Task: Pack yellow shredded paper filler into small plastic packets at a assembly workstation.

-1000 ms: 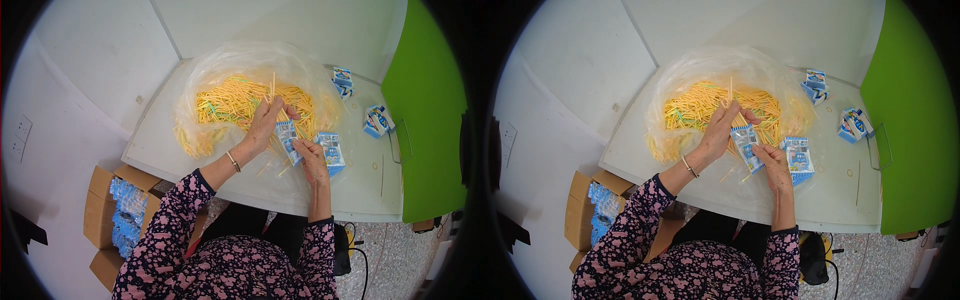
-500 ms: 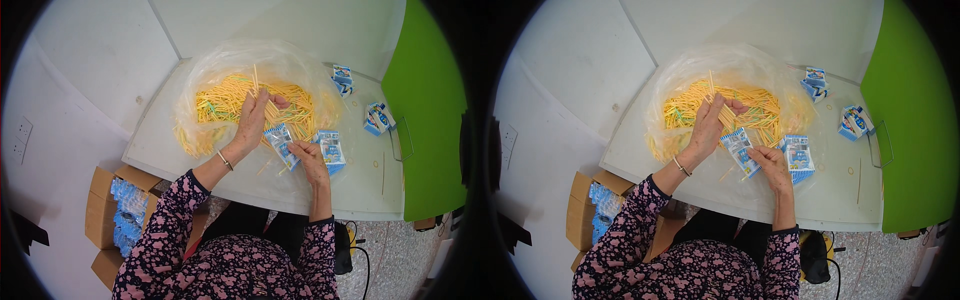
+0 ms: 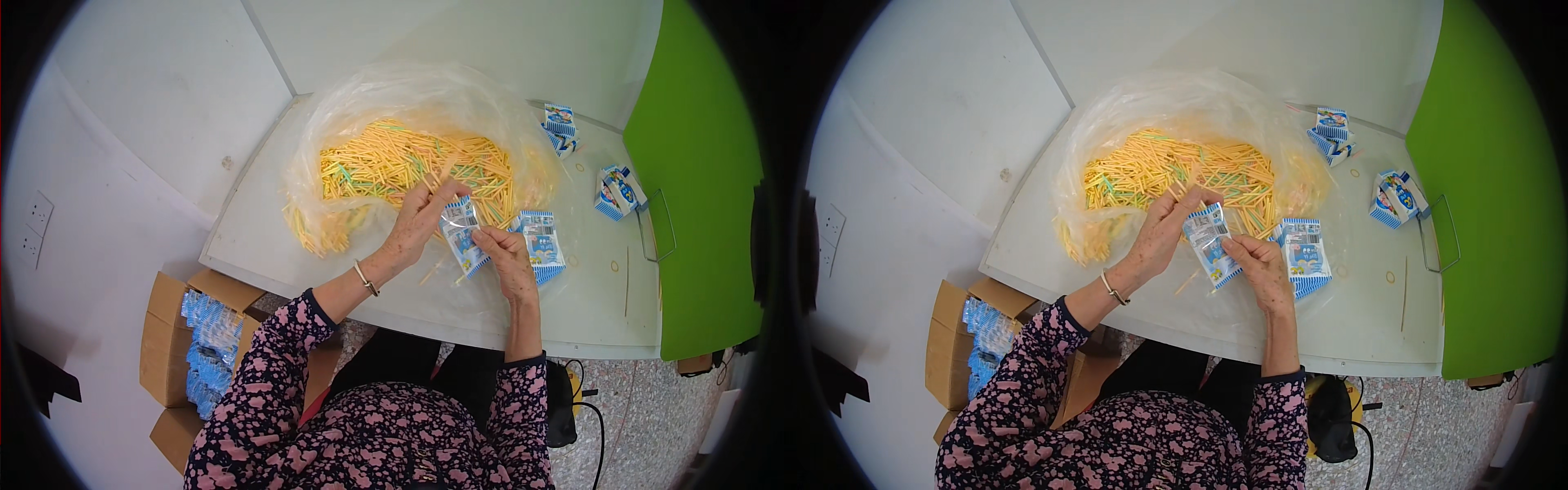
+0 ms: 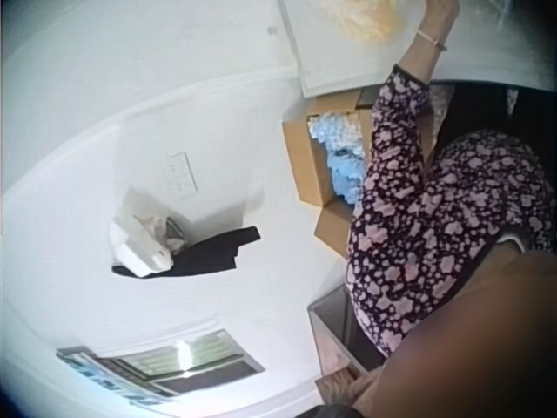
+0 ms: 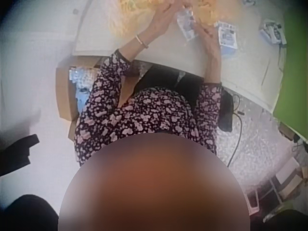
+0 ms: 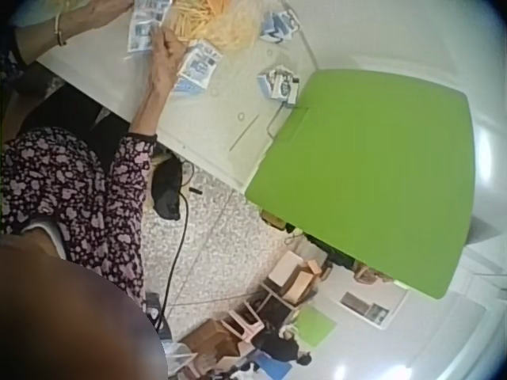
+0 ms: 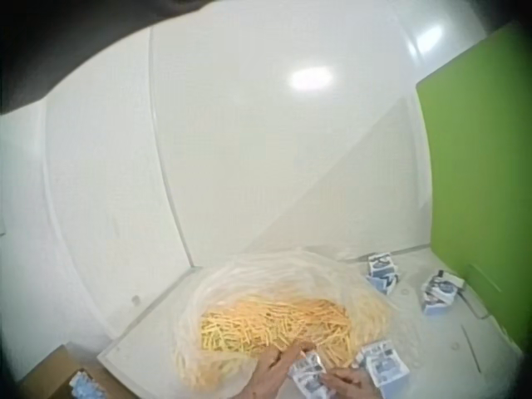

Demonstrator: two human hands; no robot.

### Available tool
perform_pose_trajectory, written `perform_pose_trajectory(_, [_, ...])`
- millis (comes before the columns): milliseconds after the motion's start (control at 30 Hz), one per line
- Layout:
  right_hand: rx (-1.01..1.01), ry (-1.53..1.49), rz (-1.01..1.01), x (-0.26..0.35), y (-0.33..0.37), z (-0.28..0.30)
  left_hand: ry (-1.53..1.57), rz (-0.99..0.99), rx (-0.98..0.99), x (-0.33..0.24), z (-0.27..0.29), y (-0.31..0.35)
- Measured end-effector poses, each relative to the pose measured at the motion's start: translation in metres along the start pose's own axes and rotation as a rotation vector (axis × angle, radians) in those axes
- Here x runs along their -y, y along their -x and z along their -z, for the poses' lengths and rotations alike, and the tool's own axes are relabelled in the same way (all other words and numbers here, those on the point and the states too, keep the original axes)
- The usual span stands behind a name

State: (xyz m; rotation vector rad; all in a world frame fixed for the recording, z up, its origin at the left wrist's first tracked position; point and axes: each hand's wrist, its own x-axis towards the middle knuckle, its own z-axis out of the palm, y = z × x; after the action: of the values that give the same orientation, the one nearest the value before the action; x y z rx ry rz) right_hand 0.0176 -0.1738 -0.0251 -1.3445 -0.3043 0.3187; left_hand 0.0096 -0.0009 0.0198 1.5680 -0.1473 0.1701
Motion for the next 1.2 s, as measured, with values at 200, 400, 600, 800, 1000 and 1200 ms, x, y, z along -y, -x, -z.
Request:
perform_pose_trajectory(200, [-0.023,0.007,0.03,-0.002,-0.002,0.0,0.102,0.047,0.125,0.005,0.012,-0.009])
perform_pose_trajectory(400, [-0.081,-0.008,0.019,-0.005,-0.004,0.001,-0.136,0.092,-0.095,-0.008,0.019,-0.019])
perform_pose_trajectory(600, [-0.063,-0.132,0.075,0.001,-0.004,-0.004,-0.392,0.088,0.287,-0.015,0.019,-0.021])
perform_pose_trajectory(800, [0.004,-0.074,0.022,0.001,-0.003,-0.004,-0.279,-0.117,0.363,-0.009,0.008,-0.022])
perform_pose_trajectory(1000, [-0.14,-0.13,0.041,-0.001,-0.006,0.009,-0.726,-0.257,0.263,-0.001,0.042,-0.041])
perform_pose_trajectory(1200, [-0.127,-0.207,-0.049,0.003,-0.003,0.003,-1.461,-0.878,0.619,0.017,0.044,-0.03])
